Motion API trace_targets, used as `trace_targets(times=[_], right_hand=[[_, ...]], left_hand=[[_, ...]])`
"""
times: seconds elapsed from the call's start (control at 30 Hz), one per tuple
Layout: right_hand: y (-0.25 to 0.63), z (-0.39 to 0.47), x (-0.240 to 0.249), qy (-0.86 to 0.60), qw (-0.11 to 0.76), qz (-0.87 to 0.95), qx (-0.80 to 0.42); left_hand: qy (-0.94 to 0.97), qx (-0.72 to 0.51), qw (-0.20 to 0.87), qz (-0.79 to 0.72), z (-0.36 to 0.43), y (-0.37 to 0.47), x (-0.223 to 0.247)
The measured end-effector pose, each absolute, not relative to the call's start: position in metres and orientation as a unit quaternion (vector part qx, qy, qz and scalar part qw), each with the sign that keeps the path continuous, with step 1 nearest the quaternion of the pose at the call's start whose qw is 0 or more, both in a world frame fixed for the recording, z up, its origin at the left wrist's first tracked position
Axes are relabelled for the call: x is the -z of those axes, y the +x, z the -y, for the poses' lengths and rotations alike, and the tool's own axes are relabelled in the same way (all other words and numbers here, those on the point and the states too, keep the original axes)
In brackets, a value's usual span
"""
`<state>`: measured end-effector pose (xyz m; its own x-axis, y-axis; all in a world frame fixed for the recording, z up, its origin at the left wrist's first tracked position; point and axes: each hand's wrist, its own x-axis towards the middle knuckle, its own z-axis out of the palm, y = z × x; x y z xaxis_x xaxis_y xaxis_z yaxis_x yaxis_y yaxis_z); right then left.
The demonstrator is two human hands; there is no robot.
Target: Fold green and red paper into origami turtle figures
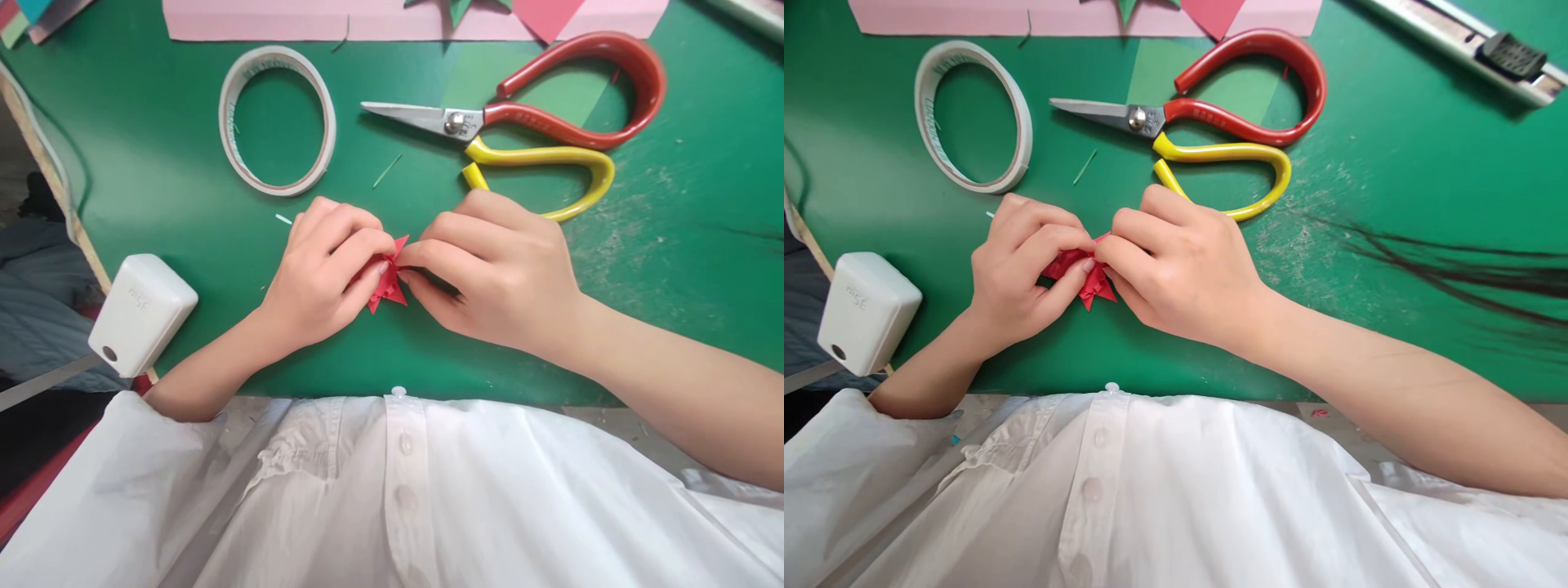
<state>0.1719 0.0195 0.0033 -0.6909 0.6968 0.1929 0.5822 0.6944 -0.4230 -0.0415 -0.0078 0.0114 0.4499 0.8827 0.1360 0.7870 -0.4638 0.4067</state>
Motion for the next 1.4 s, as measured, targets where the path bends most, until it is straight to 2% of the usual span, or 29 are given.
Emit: trace_targets(times=[0.3, 0.43, 0.57, 0.73, 0.93, 1.13, 1.4], right_hand=[[0.164, -0.018, 0.000, -0.325, 0.251, 0.902, -0.134], [0.163, -0.018, -0.002, -0.350, 0.214, 0.899, -0.154], [0.162, -0.018, -0.003, -0.348, 0.228, 0.893, -0.169], [0.162, -0.019, -0.004, -0.366, 0.195, 0.889, -0.196], [0.161, -0.019, -0.004, -0.365, 0.191, 0.889, -0.201], [0.162, -0.019, -0.002, -0.346, 0.226, 0.892, -0.180], [0.163, -0.019, -0.001, -0.341, 0.223, 0.895, -0.179]], left_hand=[[0.863, -0.129, 0.195, -0.449, -0.005, -0.050, -0.012], [0.867, -0.114, 0.184, -0.448, -0.007, -0.049, -0.012], [0.866, -0.123, 0.167, -0.455, -0.007, -0.047, -0.010], [0.867, -0.127, 0.164, -0.452, -0.007, -0.047, -0.009], [0.875, -0.134, 0.150, -0.441, -0.005, -0.048, -0.008], [0.872, -0.127, 0.153, -0.447, -0.002, -0.048, -0.008], [0.871, -0.179, 0.139, -0.436, -0.001, -0.048, -0.003]])
